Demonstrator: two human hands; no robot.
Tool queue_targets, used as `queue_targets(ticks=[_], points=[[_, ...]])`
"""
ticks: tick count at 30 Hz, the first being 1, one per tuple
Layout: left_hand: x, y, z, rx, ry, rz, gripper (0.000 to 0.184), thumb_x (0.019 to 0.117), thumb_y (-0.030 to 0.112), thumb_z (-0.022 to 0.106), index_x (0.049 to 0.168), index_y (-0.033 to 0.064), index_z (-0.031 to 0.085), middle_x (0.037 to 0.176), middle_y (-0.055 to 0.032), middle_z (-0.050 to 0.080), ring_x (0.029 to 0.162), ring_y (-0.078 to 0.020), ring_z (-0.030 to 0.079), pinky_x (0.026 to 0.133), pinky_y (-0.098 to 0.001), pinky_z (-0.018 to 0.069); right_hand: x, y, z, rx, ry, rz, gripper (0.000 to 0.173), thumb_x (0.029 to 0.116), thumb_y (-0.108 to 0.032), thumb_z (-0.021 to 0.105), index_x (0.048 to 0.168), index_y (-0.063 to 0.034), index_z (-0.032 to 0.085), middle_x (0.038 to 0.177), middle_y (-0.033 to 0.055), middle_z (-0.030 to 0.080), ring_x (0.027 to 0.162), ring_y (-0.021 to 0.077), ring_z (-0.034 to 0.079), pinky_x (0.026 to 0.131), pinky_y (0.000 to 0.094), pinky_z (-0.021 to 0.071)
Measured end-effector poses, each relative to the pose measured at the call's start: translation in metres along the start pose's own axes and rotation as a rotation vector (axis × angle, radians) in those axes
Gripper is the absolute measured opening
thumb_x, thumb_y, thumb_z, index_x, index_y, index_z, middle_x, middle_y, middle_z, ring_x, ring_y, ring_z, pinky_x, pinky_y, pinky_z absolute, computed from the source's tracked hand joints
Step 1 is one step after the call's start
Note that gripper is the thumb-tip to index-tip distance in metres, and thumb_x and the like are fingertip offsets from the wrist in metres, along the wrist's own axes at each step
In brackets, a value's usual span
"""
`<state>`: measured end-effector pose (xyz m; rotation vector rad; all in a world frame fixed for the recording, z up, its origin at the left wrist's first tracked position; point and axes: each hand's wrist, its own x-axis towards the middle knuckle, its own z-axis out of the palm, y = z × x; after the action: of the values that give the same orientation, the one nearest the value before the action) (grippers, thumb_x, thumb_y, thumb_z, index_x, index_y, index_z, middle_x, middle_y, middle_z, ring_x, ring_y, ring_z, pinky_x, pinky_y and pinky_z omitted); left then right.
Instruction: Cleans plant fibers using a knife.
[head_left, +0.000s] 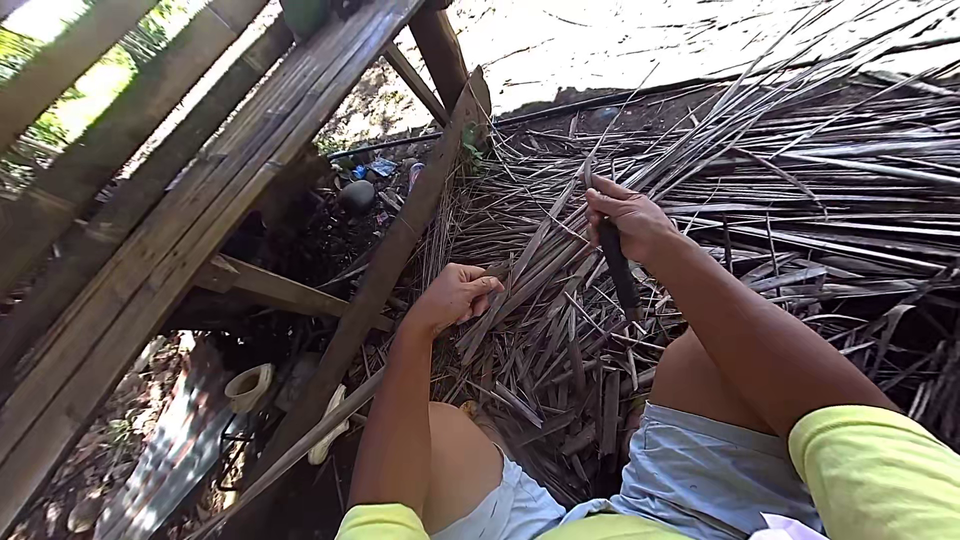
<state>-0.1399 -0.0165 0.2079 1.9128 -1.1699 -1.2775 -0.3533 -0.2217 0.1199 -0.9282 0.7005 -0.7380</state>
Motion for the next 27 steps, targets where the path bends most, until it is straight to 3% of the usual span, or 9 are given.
queue_targets(ticks=[7, 9, 11, 13, 15, 18, 22, 25, 27], points=[[-0.023, -0.005, -0.018, 0.050, 0.029, 0.040, 0.028, 0.1085, 0.012, 0.050, 0.098, -0.0022, 0.072, 0.056, -0.0022, 0.053, 0.039, -0.0025, 0.039, 0.036, -0.0147, 0.0291, 0.022, -0.024, -0.054, 0.101, 0.326, -0.146, 0.037, 0.1077, -0.025, 0.055, 0.145, -0.0223, 0.051, 0.079, -0.0034, 0.055, 0.052, 0.0079, 0.054, 0.045, 0.0234, 0.0514], [-0.015, -0.009, -0.027, 0.034, 0.073, 0.030, 0.028, 0.1092, 0.013, 0.050, 0.101, -0.0019, 0.072, 0.057, -0.0009, 0.056, 0.040, -0.0019, 0.040, 0.038, -0.0155, 0.0314, 0.021, -0.030, -0.058, 0.118, 0.419, -0.189, 0.024, 0.1091, -0.028, 0.051, 0.132, -0.0198, 0.053, 0.074, -0.0042, 0.052, 0.050, 0.0082, 0.053, 0.045, 0.0246, 0.0517], [-0.002, -0.013, -0.026, 0.011, 0.122, 0.022, 0.028, 0.1095, 0.015, 0.050, 0.103, -0.0025, 0.072, 0.059, -0.0011, 0.059, 0.041, -0.0021, 0.042, 0.040, -0.0163, 0.0336, 0.006, -0.029, -0.036, 0.075, 0.316, -0.152, 0.017, 0.1101, -0.030, 0.048, 0.114, -0.0172, 0.058, 0.067, -0.0064, 0.051, 0.049, 0.0069, 0.053, 0.047, 0.0241, 0.0519], [0.011, -0.013, -0.018, -0.008, 0.119, 0.013, 0.029, 0.1099, 0.017, 0.050, 0.105, -0.0035, 0.070, 0.059, -0.0023, 0.059, 0.041, -0.0032, 0.043, 0.039, -0.0170, 0.0353, -0.018, -0.017, 0.000, -0.016, 0.022, -0.061, 0.027, 0.1111, -0.026, 0.043, 0.125, -0.0094, 0.060, 0.065, -0.0060, 0.051, 0.049, 0.0058, 0.052, 0.048, 0.0229, 0.0508], [0.020, -0.009, -0.006, 0.023, 0.074, -0.003, 0.031, 0.1100, 0.020, 0.051, 0.105, -0.0034, 0.070, 0.060, -0.0033, 0.061, 0.041, -0.0039, 0.044, 0.040, -0.0176, 0.0358, -0.033, 0.004, 0.032, -0.056, -0.255, 0.063, 0.033, 0.1106, -0.022, 0.041, 0.137, -0.0067, 0.055, 0.064, -0.0039, 0.052, 0.048, 0.0064, 0.053, 0.046, 0.0232, 0.0512], [0.027, 0.000, 0.011, 0.088, 0.014, -0.010, 0.030, 0.1096, 0.022, 0.052, 0.105, -0.0023, 0.069, 0.063, -0.0041, 0.062, 0.043, -0.0053, 0.047, 0.042, -0.0184, 0.0374, -0.033, 0.023, 0.053, -0.015, -0.366, 0.150, 0.036, 0.1110, -0.022, 0.042, 0.145, -0.0135, 0.051, 0.067, -0.0028, 0.050, 0.049, 0.0072, 0.052, 0.046, 0.0226, 0.0496], [0.020, 0.002, 0.008, 0.111, -0.053, -0.036, 0.027, 0.1080, 0.019, 0.056, 0.124, -0.0012, 0.064, 0.073, -0.0070, 0.066, 0.051, -0.0087, 0.056, 0.049, -0.0208, 0.0481, -0.017, 0.017, 0.038, 0.047, -0.256, 0.085, 0.033, 0.1124, -0.026, 0.038, 0.137, -0.0141, 0.057, 0.066, -0.0052, 0.051, 0.049, 0.0056, 0.053, 0.046, 0.0219, 0.0513], [0.013, -0.004, -0.007, 0.231, -0.136, -0.094, 0.029, 0.1089, 0.024, 0.054, 0.113, -0.0018, 0.066, 0.072, -0.0066, 0.066, 0.054, -0.0087, 0.058, 0.053, -0.0216, 0.0498, -0.011, 0.002, 0.020, -0.038, -0.026, 0.044, 0.031, 0.1112, -0.030, 0.043, 0.133, -0.0159, 0.060, 0.068, -0.0065, 0.053, 0.051, 0.0057, 0.053, 0.048, 0.0220, 0.0501], [0.012, -0.009, -0.015, 0.318, -0.104, -0.150, 0.035, 0.1107, 0.029, 0.050, 0.103, -0.0020, 0.064, 0.071, -0.0069, 0.065, 0.055, -0.0099, 0.058, 0.055, -0.0239, 0.0494, -0.015, -0.007, 0.013, -0.233, 0.214, -0.007, 0.020, 0.1080, -0.030, 0.053, 0.116, -0.0135, 0.063, 0.066, -0.0057, 0.054, 0.048, 0.0057, 0.053, 0.046, 0.0225, 0.0494]])
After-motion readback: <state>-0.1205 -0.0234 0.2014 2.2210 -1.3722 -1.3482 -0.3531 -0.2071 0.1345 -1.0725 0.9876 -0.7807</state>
